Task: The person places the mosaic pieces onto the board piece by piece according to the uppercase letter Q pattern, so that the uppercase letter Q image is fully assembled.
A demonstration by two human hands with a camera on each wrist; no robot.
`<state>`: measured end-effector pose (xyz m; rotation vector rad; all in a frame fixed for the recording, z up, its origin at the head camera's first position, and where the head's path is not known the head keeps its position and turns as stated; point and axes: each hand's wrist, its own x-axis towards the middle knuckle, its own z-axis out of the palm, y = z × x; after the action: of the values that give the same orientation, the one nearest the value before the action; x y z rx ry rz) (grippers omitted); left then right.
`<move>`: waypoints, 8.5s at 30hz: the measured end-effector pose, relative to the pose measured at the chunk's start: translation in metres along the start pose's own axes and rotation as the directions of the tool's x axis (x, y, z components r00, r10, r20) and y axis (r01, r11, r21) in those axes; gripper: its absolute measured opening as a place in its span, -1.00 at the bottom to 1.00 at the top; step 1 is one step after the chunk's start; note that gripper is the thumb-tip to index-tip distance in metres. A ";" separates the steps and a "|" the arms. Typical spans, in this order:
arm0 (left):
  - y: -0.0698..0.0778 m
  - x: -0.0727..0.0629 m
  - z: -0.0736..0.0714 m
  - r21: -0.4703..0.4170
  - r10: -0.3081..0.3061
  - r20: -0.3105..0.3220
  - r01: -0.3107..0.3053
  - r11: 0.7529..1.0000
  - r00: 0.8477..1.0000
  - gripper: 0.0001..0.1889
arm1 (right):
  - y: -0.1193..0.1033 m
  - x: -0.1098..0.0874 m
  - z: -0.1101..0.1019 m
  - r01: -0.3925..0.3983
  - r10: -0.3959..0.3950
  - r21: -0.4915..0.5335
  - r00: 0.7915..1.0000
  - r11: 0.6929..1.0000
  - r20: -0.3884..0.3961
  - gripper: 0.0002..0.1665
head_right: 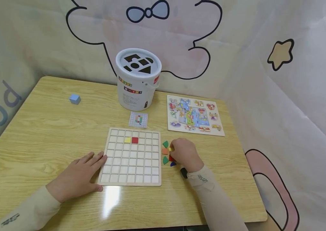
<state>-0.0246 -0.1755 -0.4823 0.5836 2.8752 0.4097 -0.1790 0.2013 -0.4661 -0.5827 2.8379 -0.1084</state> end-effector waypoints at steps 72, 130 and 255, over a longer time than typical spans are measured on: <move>-0.008 -0.004 -0.003 0.003 -0.033 0.011 0.033 0.999 0.999 0.14 | 0.010 0.008 -0.023 0.024 -0.024 -0.001 0.996 1.000 0.087 -0.74; -0.004 0.001 -0.003 0.018 -0.017 0.017 0.017 1.000 1.000 0.14 | -0.123 0.051 0.000 0.492 -0.499 -0.142 0.866 0.859 -0.019 -0.80; 0.003 0.002 -0.004 -0.006 -0.008 0.003 0.008 1.000 1.000 0.12 | 0.049 -0.023 0.004 0.068 -0.070 -0.024 0.994 0.997 -0.085 -0.84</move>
<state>-0.0260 -0.1734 -0.4783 0.5706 2.8721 0.4154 -0.1759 0.2553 -0.4706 -0.6977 2.9051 -0.1182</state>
